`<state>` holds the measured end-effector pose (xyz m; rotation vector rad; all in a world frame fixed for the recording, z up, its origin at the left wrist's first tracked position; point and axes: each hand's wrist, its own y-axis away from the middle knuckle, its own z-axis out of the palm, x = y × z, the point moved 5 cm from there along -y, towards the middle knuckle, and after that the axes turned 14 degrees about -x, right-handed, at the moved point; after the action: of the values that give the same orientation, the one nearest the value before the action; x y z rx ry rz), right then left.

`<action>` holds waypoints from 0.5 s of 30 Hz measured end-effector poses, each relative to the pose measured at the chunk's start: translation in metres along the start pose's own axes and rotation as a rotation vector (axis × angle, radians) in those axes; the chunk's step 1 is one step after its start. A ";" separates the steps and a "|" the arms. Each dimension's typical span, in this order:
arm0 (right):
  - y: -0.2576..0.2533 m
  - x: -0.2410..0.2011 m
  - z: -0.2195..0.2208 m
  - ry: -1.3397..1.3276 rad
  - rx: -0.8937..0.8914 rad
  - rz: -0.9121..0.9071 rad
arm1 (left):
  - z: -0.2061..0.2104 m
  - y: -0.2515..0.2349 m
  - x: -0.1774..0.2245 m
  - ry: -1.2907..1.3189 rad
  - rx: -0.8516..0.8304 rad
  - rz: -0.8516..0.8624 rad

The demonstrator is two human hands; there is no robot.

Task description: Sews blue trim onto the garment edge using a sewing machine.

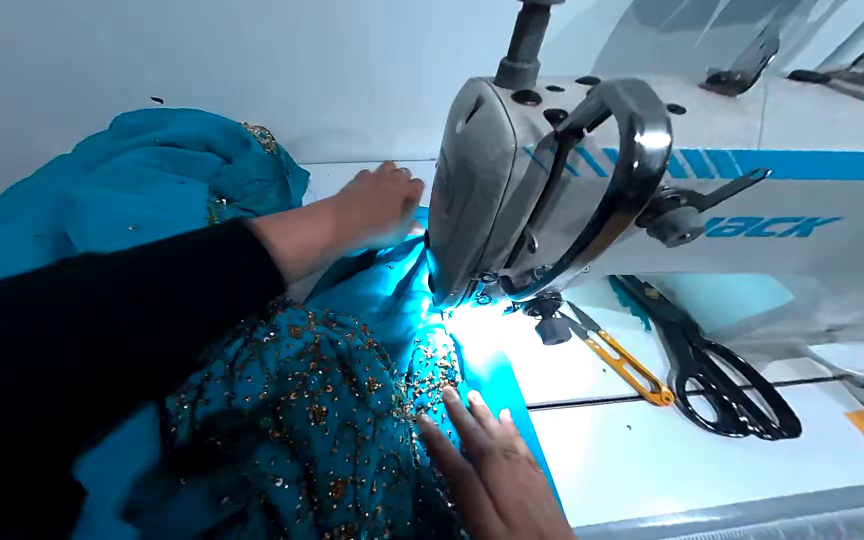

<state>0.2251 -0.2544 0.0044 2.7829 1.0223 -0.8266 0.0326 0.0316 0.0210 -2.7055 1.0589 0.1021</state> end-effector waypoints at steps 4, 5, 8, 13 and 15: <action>0.029 0.015 -0.038 -0.073 0.154 0.144 | -0.093 0.098 0.114 0.050 -0.493 -0.098; 0.032 0.020 -0.042 -0.071 0.151 0.192 | -0.100 0.112 0.140 0.084 -0.493 -0.093; 0.032 0.025 -0.033 -0.102 0.060 0.289 | -0.084 0.131 0.193 0.072 -0.382 0.033; 0.024 0.017 -0.020 0.067 0.126 0.340 | -0.060 0.123 0.197 0.069 -0.420 0.012; 0.025 0.017 -0.021 0.076 0.159 0.346 | -0.060 0.126 0.198 0.064 -0.455 0.026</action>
<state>0.2609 -0.2586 0.0111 3.0175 0.4742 -0.7885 0.0918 -0.2034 0.0256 -3.1141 1.2142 0.2956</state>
